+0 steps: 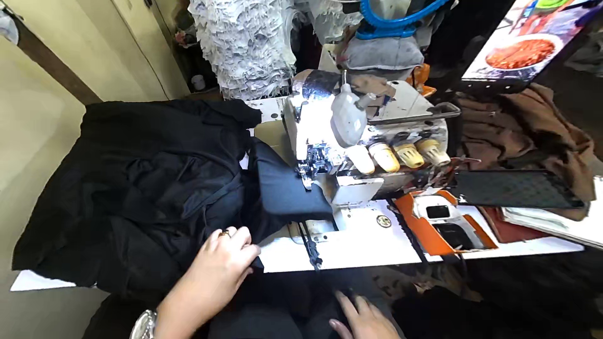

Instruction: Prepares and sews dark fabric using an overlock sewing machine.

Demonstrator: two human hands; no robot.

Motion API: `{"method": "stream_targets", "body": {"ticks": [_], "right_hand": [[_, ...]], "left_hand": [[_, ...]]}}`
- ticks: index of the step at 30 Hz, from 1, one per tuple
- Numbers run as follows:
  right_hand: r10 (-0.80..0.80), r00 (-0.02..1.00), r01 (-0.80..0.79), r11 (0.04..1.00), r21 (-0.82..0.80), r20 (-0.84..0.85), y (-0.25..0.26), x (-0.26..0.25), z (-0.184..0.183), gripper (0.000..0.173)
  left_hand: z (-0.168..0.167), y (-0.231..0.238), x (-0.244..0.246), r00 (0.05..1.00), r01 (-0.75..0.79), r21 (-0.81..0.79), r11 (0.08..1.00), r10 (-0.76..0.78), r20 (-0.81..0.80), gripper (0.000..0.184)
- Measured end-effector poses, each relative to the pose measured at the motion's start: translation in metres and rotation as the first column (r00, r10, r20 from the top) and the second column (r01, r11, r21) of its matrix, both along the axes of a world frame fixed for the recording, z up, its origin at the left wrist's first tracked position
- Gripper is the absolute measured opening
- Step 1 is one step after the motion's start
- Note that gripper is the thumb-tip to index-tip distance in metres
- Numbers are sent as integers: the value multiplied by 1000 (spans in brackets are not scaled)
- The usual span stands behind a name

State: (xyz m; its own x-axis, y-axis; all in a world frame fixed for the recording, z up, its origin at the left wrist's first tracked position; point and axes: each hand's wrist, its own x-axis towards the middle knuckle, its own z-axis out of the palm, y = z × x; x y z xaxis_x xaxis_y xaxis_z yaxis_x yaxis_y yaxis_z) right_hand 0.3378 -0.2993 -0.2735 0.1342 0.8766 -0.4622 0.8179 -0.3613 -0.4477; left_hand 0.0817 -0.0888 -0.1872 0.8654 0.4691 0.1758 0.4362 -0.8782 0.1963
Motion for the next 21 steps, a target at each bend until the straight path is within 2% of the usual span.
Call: {"method": "stream_targets", "body": {"ticks": [1,2,3,4,5,7,8,10,12,13,14,15,16,17,19,21], "right_hand": [[10,993,-11,1000,-5,-122,7,-7,12,53],[8,948,-18,999,-27,-317,16,-12,27,48],[-2,835,-14,1000,-25,-550,25,-16,38,42],[19,703,9,999,36,-711,34,-22,49,37],[87,632,49,987,153,-770,44,-29,57,35],[168,597,183,924,337,-784,67,-42,65,37],[143,537,222,927,303,-831,79,-45,66,45],[-41,244,219,976,14,-969,96,-48,71,63],[-171,-42,178,968,-176,-984,105,-48,72,52],[-164,-111,171,969,-181,-980,107,-45,73,39],[-113,-95,196,972,-130,-989,107,-40,76,24],[-55,-7,247,967,-55,-998,106,-35,82,12],[7,111,300,953,40,-994,105,-29,88,7],[63,228,339,930,140,-972,103,-22,94,7],[150,401,373,874,310,-904,100,-12,105,9],[207,531,384,805,451,-821,97,-8,116,12]], "left_hand": [[-6,-5,-1,1000,1,58,998,-1,15,8],[-8,-7,-1,997,-10,88,996,4,74,7],[-6,-9,-1,986,-26,76,997,13,168,10],[-3,-12,0,957,-39,39,998,27,289,12],[1,-16,1,914,-41,-13,999,43,403,10],[3,-27,7,813,-44,-42,998,60,579,7],[3,-30,11,763,-57,-15,998,53,645,7],[1,-36,17,725,-97,41,994,42,688,7],[-2,-40,19,742,-132,60,989,59,667,7],[-2,-43,18,752,-138,71,988,58,657,7],[0,-45,17,774,-128,53,990,66,630,6],[5,-48,16,797,-91,-7,996,78,599,5],[11,-48,15,813,-35,-96,995,84,576,9],[14,-46,14,828,28,-186,982,81,555,14],[17,-36,18,790,173,-336,926,73,608,26],[24,-30,34,753,219,-372,902,86,652,39]]}}
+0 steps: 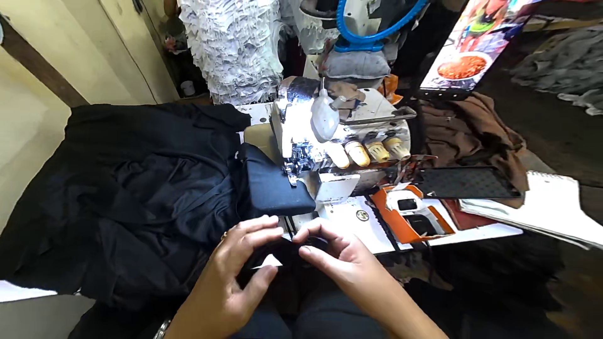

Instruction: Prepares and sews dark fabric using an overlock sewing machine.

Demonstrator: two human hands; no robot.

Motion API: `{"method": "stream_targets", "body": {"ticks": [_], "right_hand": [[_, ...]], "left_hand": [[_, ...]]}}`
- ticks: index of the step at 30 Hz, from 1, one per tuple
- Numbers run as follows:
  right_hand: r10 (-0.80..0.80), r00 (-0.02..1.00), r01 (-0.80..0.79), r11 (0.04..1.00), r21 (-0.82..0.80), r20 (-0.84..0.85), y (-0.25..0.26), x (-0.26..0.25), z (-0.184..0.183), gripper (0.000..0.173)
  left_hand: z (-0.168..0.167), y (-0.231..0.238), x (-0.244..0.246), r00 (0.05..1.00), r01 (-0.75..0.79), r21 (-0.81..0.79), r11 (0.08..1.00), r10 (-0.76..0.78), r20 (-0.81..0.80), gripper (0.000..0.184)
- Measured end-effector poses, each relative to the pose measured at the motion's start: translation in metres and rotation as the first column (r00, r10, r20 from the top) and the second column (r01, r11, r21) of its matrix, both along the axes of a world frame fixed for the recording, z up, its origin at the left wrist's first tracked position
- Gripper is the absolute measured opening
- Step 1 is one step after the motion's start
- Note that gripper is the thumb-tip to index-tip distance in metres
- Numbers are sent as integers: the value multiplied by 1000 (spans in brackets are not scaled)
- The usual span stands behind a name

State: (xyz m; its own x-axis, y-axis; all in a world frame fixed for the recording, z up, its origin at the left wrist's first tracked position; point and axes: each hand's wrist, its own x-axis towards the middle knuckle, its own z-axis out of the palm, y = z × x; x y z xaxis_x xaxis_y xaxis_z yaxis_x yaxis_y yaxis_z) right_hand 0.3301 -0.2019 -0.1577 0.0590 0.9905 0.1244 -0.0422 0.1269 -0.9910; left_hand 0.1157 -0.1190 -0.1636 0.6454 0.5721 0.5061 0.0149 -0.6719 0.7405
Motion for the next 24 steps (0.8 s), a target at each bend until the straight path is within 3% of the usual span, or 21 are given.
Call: {"method": "stream_targets", "body": {"ticks": [2,4,7,10,14,17,24], "right_hand": [[-74,994,65,993,100,83,-1,1,5,15],[-127,987,110,980,164,95,-2,2,5,21],[-197,976,183,973,140,89,-3,5,1,28],[-294,952,287,954,83,86,8,8,-8,26],[-481,808,477,873,100,341,36,13,-34,30],[-439,849,468,883,-33,294,46,19,-39,41],[-382,905,405,908,-108,187,33,13,-46,35]], "left_hand": [[4,4,20,999,-7,23,1000,8,-34,43],[5,7,38,999,-8,32,999,9,-45,35],[9,8,52,997,-73,49,996,73,3,19],[17,19,61,977,-209,130,969,212,-4,14],[1,50,84,914,-341,278,898,386,-123,12],[-10,60,92,905,-359,220,907,396,-156,10],[-17,48,79,863,-435,187,881,467,-192,10]]}}
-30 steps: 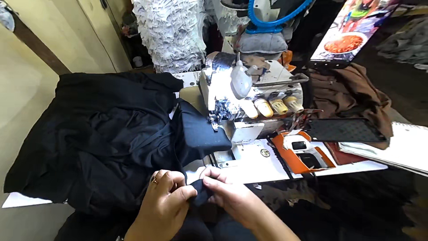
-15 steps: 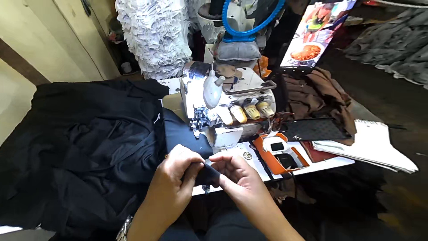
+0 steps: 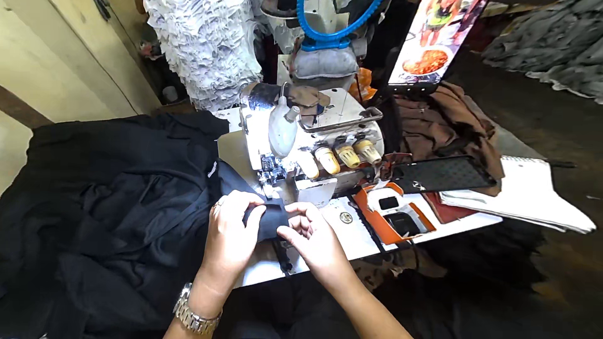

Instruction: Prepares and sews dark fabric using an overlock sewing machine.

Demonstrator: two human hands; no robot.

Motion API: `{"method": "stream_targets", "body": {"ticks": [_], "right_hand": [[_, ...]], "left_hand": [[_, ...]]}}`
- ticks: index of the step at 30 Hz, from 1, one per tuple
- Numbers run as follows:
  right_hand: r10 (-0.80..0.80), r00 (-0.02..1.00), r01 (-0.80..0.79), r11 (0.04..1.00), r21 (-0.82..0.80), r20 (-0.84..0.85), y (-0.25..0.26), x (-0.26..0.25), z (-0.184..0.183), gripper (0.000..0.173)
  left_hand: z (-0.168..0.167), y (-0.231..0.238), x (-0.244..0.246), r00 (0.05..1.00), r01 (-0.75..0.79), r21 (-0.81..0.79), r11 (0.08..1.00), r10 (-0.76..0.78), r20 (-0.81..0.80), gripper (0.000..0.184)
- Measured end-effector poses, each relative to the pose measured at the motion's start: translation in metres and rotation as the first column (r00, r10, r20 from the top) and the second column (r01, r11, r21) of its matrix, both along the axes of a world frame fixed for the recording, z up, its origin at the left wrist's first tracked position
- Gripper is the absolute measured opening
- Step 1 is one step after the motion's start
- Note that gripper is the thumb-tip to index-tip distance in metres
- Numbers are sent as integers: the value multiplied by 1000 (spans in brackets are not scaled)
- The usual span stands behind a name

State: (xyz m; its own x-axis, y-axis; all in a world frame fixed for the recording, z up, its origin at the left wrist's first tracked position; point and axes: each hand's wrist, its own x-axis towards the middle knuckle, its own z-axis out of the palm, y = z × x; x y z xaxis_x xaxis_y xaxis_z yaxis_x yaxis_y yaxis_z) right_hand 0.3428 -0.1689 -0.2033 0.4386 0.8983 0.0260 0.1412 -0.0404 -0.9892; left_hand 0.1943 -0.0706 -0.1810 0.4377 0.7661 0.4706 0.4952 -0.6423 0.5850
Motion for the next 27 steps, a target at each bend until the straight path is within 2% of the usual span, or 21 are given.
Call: {"method": "stream_targets", "body": {"ticks": [5,11,14,18,20,23,27], "right_hand": [[-40,997,37,999,35,71,5,-9,-3,54],[-43,998,41,998,46,42,2,-6,-7,39],[-27,997,25,999,34,74,-3,-3,-7,34],[-47,987,38,997,60,152,-4,-5,-6,30],[-63,978,43,994,104,197,-5,-6,-7,29],[-86,949,24,979,200,304,-6,-3,-5,24],[-93,819,-55,969,240,566,2,6,-5,22]], "left_hand": [[3,-6,3,999,-46,-50,998,44,-28,10],[6,-6,8,993,-102,-43,994,99,-67,11],[2,-7,10,995,-80,42,996,82,-56,8],[0,-23,16,976,-52,312,949,115,-186,20],[0,-34,16,955,-76,358,930,171,-241,28],[-4,-41,13,954,-115,342,933,200,-224,28],[-12,-35,11,964,-117,308,944,182,-192,33]]}}
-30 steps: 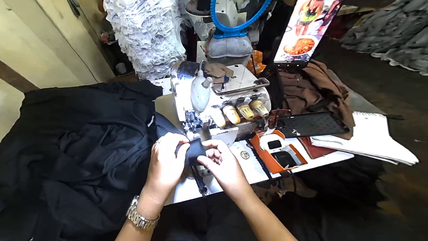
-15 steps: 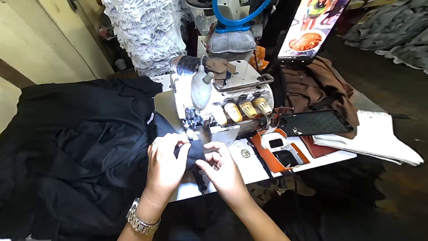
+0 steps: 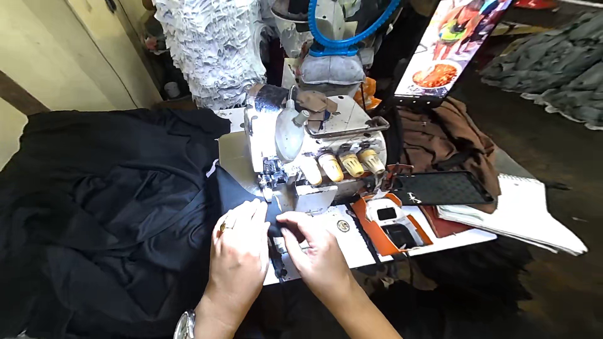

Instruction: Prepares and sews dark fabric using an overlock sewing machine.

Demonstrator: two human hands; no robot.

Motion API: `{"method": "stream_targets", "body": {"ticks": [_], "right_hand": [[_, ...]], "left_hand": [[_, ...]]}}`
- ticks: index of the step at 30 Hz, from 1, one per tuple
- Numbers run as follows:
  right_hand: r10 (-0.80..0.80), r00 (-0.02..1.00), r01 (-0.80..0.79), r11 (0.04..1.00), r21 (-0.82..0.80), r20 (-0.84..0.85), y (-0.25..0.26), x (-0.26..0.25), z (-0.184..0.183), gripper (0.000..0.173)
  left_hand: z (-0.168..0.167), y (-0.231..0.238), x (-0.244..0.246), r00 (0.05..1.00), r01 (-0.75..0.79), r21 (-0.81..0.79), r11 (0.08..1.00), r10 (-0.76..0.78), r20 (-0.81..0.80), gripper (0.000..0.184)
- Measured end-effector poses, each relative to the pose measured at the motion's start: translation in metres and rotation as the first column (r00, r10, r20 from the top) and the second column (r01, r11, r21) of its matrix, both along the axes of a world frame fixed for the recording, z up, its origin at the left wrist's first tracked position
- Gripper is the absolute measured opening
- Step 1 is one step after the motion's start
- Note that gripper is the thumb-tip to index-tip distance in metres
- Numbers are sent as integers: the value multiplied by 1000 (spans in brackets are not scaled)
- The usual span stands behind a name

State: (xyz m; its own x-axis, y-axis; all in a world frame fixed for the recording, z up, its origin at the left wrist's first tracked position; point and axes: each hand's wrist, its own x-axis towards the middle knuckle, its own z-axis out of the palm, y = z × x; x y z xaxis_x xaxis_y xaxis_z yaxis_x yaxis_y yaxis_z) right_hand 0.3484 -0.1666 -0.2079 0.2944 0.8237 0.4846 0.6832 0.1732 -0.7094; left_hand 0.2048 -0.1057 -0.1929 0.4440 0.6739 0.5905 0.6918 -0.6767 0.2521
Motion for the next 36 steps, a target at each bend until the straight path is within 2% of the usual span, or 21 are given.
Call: {"method": "stream_targets", "body": {"ticks": [4,10,13,16,18,20,23,25,27,31,33,36], "right_hand": [[-25,987,23,1000,17,161,6,1,8,26],[-44,978,34,998,51,206,10,0,8,27],[-58,975,44,997,67,216,13,1,11,25],[-70,973,58,996,64,219,14,0,12,24],[-66,977,59,997,42,202,12,-2,12,24],[-57,981,55,998,16,186,9,-2,12,24],[-39,988,43,999,-22,151,5,1,15,24],[-15,995,18,999,-31,97,4,2,19,23],[5,999,-4,1000,-13,37,6,0,24,22],[115,990,-109,992,70,-87,14,-12,24,27],[211,969,-200,975,96,-126,16,-13,17,31],[277,947,-267,960,80,-162,13,-4,12,25]], "left_hand": [[-1,8,-1,1000,19,-37,999,-19,2,34],[5,34,-4,996,80,-131,988,-84,-24,37],[19,68,0,988,144,-246,959,-151,-10,28],[36,96,10,994,104,-265,959,-111,-11,14],[41,108,19,999,53,-297,953,-51,15,16],[37,114,22,993,66,-300,952,-33,112,16],[29,102,7,957,99,-288,952,-11,291,17],[19,91,-3,899,66,-209,976,33,436,16],[9,70,-13,840,53,-107,993,14,542,14],[-3,17,-16,821,115,41,993,-118,559,4],[-7,-1,-12,833,171,69,983,-182,523,6],[-11,-13,-10,849,209,129,969,-246,468,10]]}}
